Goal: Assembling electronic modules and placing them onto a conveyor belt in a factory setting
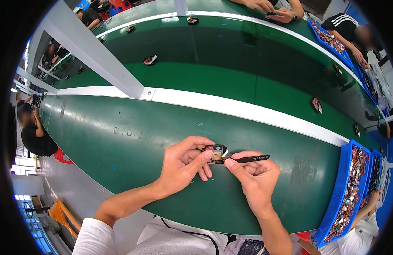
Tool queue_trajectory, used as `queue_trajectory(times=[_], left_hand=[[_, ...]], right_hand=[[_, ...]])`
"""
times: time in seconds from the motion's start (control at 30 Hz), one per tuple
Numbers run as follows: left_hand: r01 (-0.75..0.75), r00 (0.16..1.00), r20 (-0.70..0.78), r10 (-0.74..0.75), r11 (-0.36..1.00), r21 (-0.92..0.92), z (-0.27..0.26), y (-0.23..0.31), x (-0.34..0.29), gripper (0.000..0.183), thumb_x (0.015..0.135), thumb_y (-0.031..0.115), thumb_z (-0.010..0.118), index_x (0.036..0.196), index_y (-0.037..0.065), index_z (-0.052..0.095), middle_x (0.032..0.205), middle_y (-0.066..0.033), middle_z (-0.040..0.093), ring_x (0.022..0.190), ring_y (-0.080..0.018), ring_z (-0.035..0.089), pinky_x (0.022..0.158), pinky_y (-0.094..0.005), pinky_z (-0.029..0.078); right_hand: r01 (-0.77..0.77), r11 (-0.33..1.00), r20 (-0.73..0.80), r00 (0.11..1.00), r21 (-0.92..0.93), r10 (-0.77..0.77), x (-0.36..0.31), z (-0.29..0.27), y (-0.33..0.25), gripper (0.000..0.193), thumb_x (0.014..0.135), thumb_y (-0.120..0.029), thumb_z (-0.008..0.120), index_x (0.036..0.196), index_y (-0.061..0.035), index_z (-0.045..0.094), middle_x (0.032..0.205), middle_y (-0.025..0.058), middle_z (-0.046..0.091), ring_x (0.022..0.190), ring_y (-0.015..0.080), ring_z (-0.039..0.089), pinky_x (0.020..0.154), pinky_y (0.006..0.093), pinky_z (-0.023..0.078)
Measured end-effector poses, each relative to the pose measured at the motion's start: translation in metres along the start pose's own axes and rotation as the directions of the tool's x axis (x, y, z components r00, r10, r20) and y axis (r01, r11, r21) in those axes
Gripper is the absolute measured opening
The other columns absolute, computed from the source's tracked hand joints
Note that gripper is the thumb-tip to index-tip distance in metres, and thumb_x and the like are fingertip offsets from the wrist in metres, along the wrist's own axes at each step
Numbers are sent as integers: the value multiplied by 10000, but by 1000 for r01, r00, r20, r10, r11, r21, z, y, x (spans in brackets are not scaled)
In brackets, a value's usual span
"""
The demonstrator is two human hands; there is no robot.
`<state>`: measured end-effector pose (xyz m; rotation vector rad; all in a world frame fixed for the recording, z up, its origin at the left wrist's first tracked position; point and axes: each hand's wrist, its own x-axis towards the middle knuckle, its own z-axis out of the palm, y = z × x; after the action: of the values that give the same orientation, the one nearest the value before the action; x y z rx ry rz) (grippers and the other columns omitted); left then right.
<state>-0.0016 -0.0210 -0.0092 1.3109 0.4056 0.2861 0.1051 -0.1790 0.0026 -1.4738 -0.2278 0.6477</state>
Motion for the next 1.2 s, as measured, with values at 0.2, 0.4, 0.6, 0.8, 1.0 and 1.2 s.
queue_trajectory(times=[0.2, 0.4, 0.6, 0.8, 1.0, 1.2], left_hand=[[22, 1000, 16, -22, 1000, -13, -1, 0, 0, 206, 1004, 35, 619, 1179, -75, 609, 964, -129, 691, 652, -141, 682, 522, -259, 564], [159, 983, 109, -146, 980, -121, -6, 1, 5, 238, 1027, 88, 608, 1197, -77, 589, 981, -165, 694, 641, -184, 692, 520, -279, 575], [153, 984, 110, -137, 975, -163, -6, 4, 5, 249, 1020, 100, 625, 1183, -85, 587, 949, -137, 652, 648, -158, 678, 507, -269, 560], [143, 985, 116, -126, 977, -158, -6, 6, 5, 239, 1009, 76, 631, 1181, -87, 591, 972, -153, 661, 645, -159, 679, 503, -264, 557], [127, 987, 119, -108, 979, -162, -6, 7, 4, 240, 1002, 56, 631, 1189, -89, 595, 973, -153, 662, 641, -157, 680, 501, -259, 554], [108, 989, 118, -91, 982, -155, -7, 7, 4, 238, 1002, 54, 630, 1185, -94, 599, 970, -152, 665, 640, -156, 680, 501, -260, 554]], right_hand=[[37, 999, 6, 999, -26, -37, -1, -2, 3, 113, 853, 40, 792, 938, 45, 718, 655, -61, 578, 530, -27, 389, 484, 172, 248], [224, 974, 4, 975, -31, -224, -2, -6, 12, 117, 828, 44, 812, 909, 35, 729, 649, -53, 584, 508, -26, 370, 469, 176, 239], [510, 833, 30, 856, -213, -516, -1, -4, 16, 105, 780, 25, 848, 822, -4, 757, 746, 66, 744, 456, -3, 438, 426, 179, 269], [590, 765, 81, 802, -257, -591, 1, -5, 18, 120, 755, 20, 860, 812, -24, 764, 776, 86, 768, 441, 8, 457, 415, 184, 284], [550, 804, 74, 832, -225, -549, 0, -6, 18, 116, 754, 23, 856, 805, -15, 759, 785, 86, 772, 438, 5, 454, 410, 184, 281], [581, 782, 97, 812, -226, -576, 1, -5, 15, 113, 754, 23, 853, 798, -19, 758, 776, 89, 770, 434, 12, 466, 412, 186, 303]])
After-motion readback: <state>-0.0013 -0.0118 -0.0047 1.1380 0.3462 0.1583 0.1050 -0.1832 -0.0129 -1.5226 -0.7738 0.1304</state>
